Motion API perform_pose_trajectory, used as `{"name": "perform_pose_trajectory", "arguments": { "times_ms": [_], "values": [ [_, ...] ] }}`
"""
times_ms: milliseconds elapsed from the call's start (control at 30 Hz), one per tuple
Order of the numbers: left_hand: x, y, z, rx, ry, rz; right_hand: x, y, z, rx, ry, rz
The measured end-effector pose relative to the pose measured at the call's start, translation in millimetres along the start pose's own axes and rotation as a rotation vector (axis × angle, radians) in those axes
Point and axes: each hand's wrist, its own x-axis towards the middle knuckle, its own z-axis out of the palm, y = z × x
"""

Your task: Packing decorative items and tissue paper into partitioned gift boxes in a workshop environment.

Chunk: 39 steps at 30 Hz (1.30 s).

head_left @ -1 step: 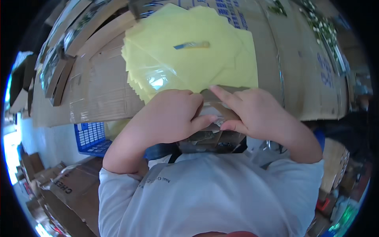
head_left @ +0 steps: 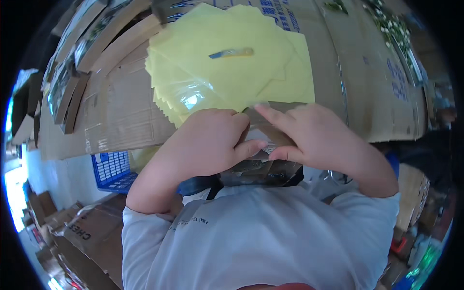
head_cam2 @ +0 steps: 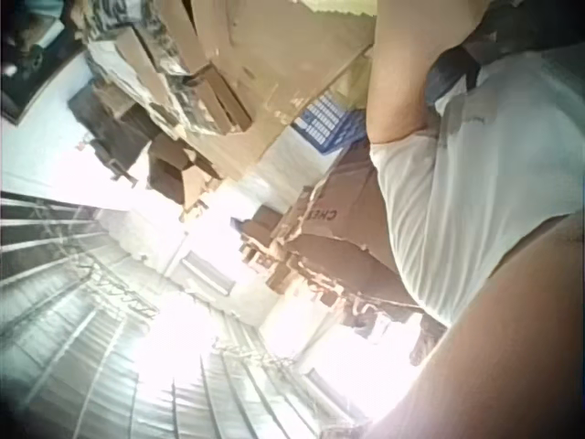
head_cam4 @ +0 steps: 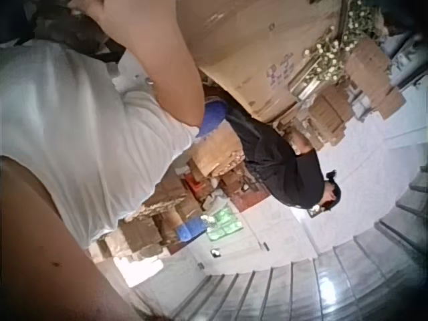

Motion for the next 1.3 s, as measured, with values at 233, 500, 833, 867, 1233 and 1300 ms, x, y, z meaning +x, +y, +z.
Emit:
{"name": "perform_pose_trajectory", "arguments": {
  "times_ms": [233,500,833,867,1233,1300],
  "values": [
    [-14,25,20,0.057,0.121,0.033,7,8,9,0.853,0.397,-0.202],
    [-28,2,22,-0.161,0.241,-0.036,28,2,20,1.277,0.071,0.075],
    [-21,-3,8,-0.051,0.019,0.329,35,3,19,0.998,0.067,0.158],
    [-22,1,11,-0.052,0.053,0.303,36,3,17,0.999,0.075,0.153],
    [-64,-1,17,0.027,0.294,0.330,58,-11,33,0.183,-0.253,-0.146],
    [-79,-23,21,-0.056,0.349,0.339,62,-14,35,0.202,-0.404,-0.128]
  ]
}}
